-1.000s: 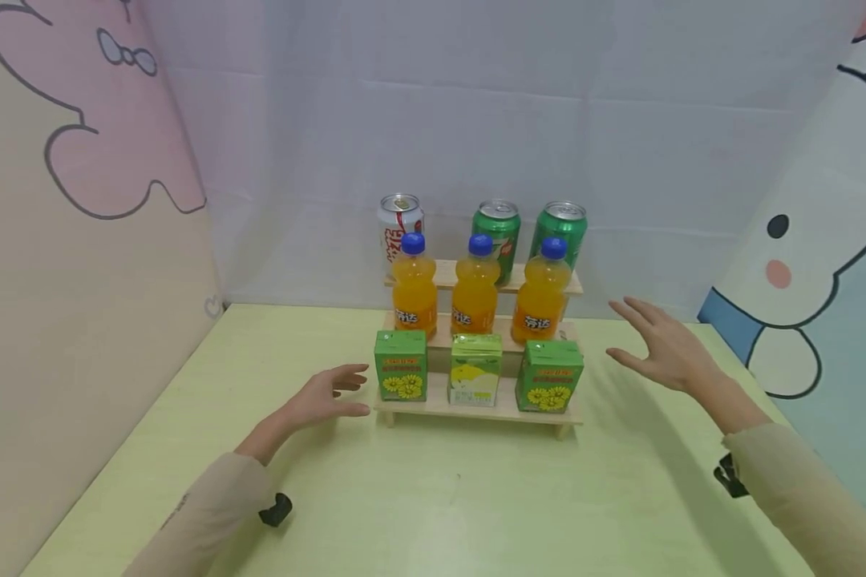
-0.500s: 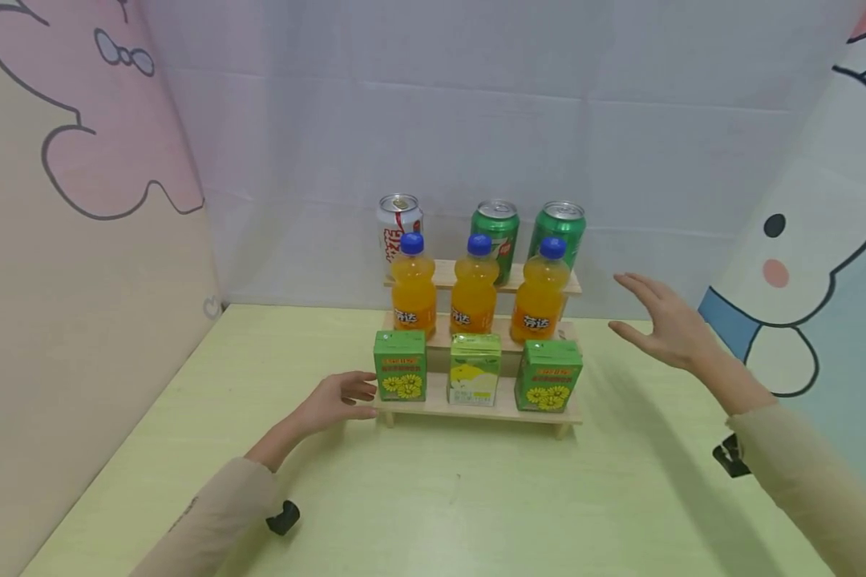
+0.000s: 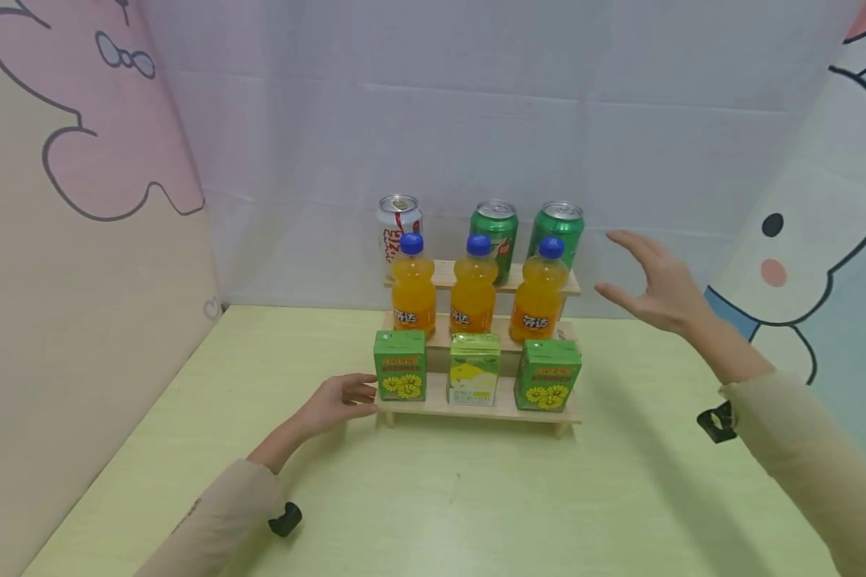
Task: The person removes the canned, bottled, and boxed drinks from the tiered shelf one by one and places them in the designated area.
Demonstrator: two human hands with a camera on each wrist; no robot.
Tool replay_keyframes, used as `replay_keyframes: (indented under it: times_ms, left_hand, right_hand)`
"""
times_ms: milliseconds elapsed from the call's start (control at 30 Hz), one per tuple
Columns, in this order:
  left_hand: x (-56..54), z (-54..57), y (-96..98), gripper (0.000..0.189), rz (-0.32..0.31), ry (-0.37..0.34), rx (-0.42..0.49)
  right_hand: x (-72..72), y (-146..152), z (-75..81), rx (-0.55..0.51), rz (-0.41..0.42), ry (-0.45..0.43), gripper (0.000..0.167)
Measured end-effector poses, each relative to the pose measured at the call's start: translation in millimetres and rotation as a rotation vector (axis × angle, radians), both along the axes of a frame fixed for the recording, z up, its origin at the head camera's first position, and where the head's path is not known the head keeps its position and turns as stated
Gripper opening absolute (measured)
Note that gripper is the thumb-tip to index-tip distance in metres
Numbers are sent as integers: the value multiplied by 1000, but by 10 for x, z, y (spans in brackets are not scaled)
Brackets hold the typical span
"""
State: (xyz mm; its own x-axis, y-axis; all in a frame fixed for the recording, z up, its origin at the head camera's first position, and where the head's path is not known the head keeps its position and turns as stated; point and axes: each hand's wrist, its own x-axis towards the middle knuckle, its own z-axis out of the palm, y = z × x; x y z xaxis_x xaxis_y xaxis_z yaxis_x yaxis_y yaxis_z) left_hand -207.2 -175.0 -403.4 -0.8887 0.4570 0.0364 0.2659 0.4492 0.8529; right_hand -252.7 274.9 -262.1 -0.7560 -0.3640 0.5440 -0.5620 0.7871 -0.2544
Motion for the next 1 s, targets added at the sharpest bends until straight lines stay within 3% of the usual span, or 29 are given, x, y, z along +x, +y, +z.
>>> replay_keyframes:
  times_ms: [467, 1000]
  left_hand:
    - [16, 1, 19, 47, -5, -2, -23]
    - [-1, 17, -6, 48, -6, 2, -31]
  right_hand:
    - [-149, -434, 316, -20, 128, 93, 72]
    - [-222, -1162, 512, -2, 219, 57, 68]
